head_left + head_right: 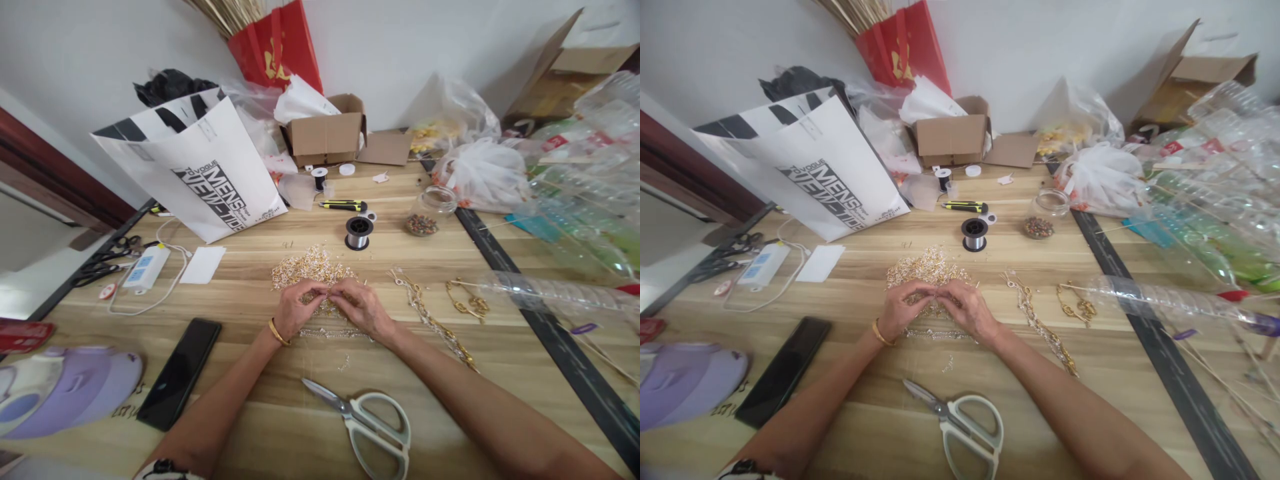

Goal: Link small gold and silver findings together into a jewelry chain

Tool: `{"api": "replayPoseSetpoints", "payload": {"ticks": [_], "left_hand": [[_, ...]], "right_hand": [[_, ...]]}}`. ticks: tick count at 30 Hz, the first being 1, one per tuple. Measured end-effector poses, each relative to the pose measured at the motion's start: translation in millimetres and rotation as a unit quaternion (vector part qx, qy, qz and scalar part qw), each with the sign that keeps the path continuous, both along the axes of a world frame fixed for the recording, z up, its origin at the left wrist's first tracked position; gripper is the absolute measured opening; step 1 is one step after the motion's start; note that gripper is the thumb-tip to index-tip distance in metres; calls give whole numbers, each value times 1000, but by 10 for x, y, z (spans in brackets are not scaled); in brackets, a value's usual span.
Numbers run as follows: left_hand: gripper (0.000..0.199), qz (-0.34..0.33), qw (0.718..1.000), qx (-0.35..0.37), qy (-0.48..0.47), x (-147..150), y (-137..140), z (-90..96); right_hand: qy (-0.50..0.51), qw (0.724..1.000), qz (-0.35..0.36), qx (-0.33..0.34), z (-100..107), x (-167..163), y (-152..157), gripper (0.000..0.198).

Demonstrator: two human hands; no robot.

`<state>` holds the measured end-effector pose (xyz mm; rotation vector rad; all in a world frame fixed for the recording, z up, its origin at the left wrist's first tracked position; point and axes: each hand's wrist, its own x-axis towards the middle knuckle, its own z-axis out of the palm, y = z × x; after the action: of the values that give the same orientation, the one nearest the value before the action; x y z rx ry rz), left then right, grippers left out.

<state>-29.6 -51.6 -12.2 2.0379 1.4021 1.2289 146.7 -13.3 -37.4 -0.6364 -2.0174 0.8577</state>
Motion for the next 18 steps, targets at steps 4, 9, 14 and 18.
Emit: {"api": "replayPoseSetpoints", "payload": {"ticks": [4,9,14,18], "left_hand": [[10,-3,999,-23,-28,-9,9,-7],[11,-7,996,-56,-76,-10,12,-13],[12,-9,990,-87,-114,1,7,23],[13,-9,984,-104,-143,0,11,25]], "right_hand": [[5,1000,2,2,16,1,-4,10],[-12,1000,5,15,25,10,7,11],[-23,999,0,26,61,12,1,13],[-25,999,-6,32,83,12,-14,12]]}}
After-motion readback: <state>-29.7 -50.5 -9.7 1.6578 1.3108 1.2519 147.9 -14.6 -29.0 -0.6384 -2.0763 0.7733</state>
